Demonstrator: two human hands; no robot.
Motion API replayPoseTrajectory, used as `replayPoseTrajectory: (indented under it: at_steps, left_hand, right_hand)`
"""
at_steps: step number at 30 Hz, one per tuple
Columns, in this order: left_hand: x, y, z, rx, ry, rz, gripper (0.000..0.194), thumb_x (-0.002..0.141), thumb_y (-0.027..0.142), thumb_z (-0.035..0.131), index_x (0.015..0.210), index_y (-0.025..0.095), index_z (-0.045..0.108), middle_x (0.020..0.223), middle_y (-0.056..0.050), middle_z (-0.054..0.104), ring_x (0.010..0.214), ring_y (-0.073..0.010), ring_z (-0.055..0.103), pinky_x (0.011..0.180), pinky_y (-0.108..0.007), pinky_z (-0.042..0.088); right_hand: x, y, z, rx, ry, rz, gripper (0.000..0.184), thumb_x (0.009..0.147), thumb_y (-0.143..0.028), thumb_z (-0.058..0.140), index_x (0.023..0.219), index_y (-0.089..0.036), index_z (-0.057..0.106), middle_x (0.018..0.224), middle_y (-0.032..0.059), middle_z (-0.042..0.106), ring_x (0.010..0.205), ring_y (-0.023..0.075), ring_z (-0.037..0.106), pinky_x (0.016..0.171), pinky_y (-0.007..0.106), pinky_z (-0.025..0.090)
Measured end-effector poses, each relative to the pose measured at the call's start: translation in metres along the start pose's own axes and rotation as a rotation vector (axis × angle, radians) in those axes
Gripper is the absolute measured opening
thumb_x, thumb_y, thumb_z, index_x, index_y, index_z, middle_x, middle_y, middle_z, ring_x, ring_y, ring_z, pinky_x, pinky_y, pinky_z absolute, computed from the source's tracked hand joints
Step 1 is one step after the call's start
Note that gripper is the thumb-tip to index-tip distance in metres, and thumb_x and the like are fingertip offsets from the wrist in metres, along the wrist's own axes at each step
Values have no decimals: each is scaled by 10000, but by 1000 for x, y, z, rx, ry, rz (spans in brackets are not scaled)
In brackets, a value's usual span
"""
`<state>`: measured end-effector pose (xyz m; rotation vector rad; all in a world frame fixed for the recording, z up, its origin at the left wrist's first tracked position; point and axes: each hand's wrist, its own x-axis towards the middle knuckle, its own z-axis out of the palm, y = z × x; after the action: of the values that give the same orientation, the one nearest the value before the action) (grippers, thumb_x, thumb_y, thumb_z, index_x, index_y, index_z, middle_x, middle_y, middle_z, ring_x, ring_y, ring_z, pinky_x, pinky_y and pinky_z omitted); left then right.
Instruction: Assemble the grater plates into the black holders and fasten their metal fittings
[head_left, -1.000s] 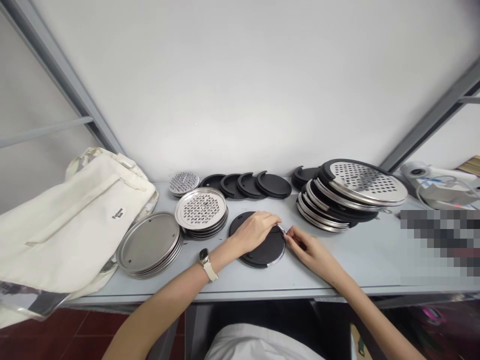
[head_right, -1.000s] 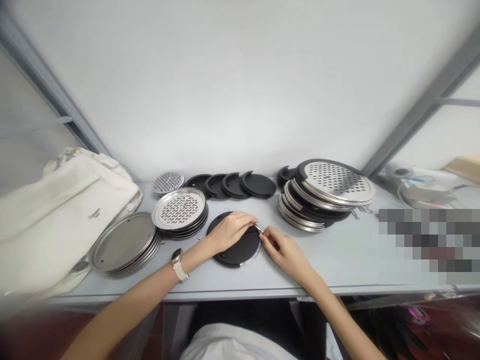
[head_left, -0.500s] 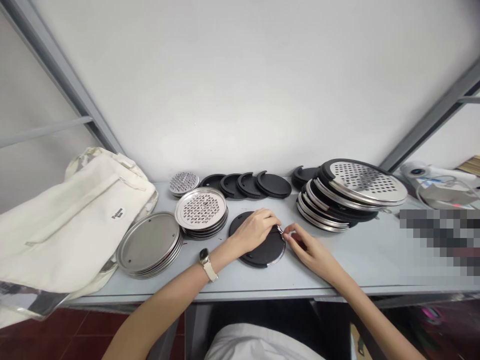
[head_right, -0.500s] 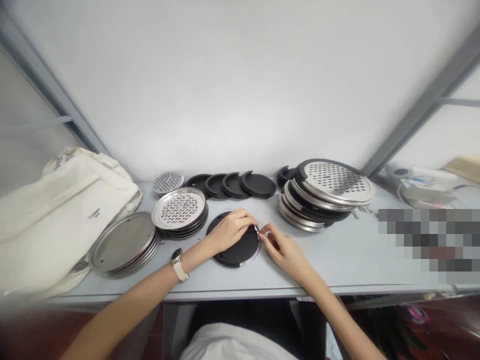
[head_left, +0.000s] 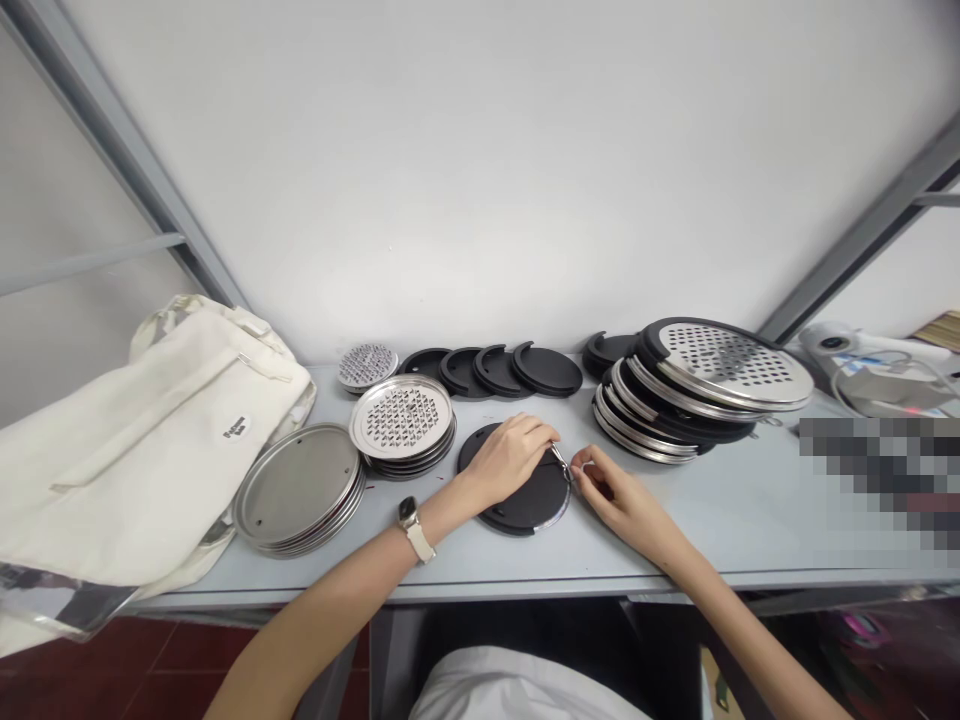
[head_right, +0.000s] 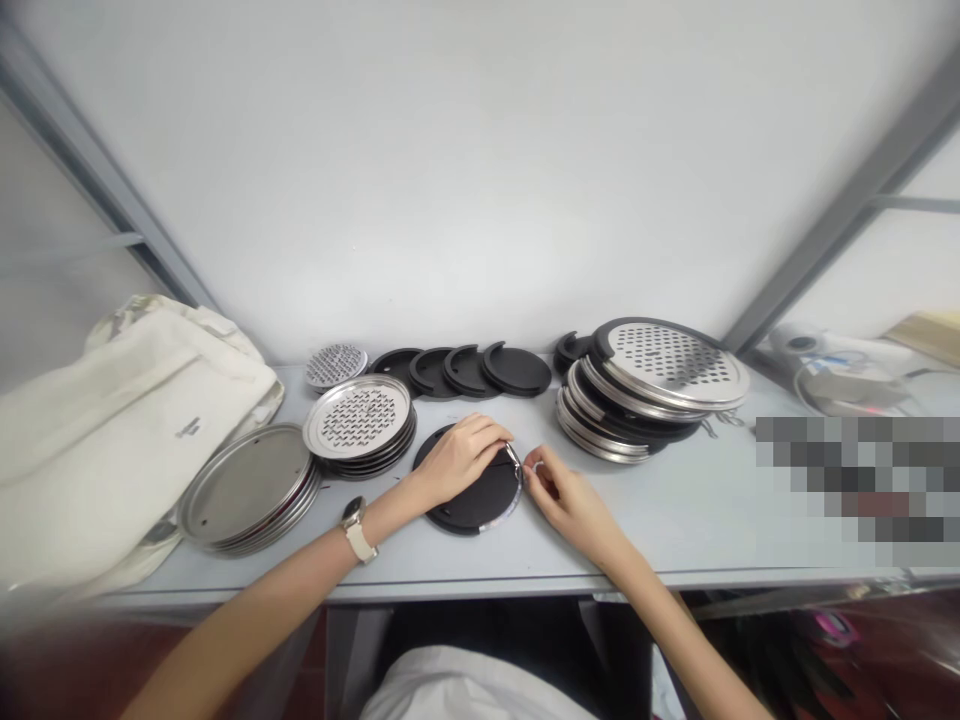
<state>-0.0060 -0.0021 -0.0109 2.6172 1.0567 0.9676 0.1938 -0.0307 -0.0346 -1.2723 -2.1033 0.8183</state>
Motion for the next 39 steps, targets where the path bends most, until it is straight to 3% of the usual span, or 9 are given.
replayPoseTrajectory:
  at_steps: [8, 18, 27, 39]
  left_hand:
    - [0, -2, 0, 8, -70, 5, 187, 943, 162, 415, 973, 166, 600, 957, -35, 637, 921, -171, 556, 876, -303, 424]
    - [-1, -3, -1, -15, -74, 29, 214, 943, 140, 395, 987, 163, 603, 957, -44, 625, 935, -173, 547, 875, -305, 427]
    - [-1, -4, -1, -26, -88, 49, 218, 943, 146, 397, 989, 149, 610, 956, -56, 621, 930, -171, 543, 876, -305, 432]
    - [1, -5, -3, -114, -133, 63, 245, 944, 159, 408, 1025, 165, 640, 980, -53, 665, 921, -166, 564, 878, -307, 434]
  right_hand:
    - [0, 0, 1, -27, 10, 3, 169, 947, -393, 344, 911, -237, 398, 593, -59, 408, 537, 126, 367, 546, 247, 307]
    - [1, -3, 0, -35, -4, -23, 169, 935, -359, 370, 829, -229, 395, 591, -64, 373, 539, 116, 350, 538, 241, 300]
    - [5, 0, -3, 106, 40, -6, 269, 939, -444, 384, 814, -213, 439, 611, -56, 375, 573, 110, 351, 560, 240, 299]
    - [37, -1, -13, 352, -210, 88, 436, 814, -621, 505, 749, -194, 444, 552, -74, 369, 494, 76, 353, 477, 216, 264]
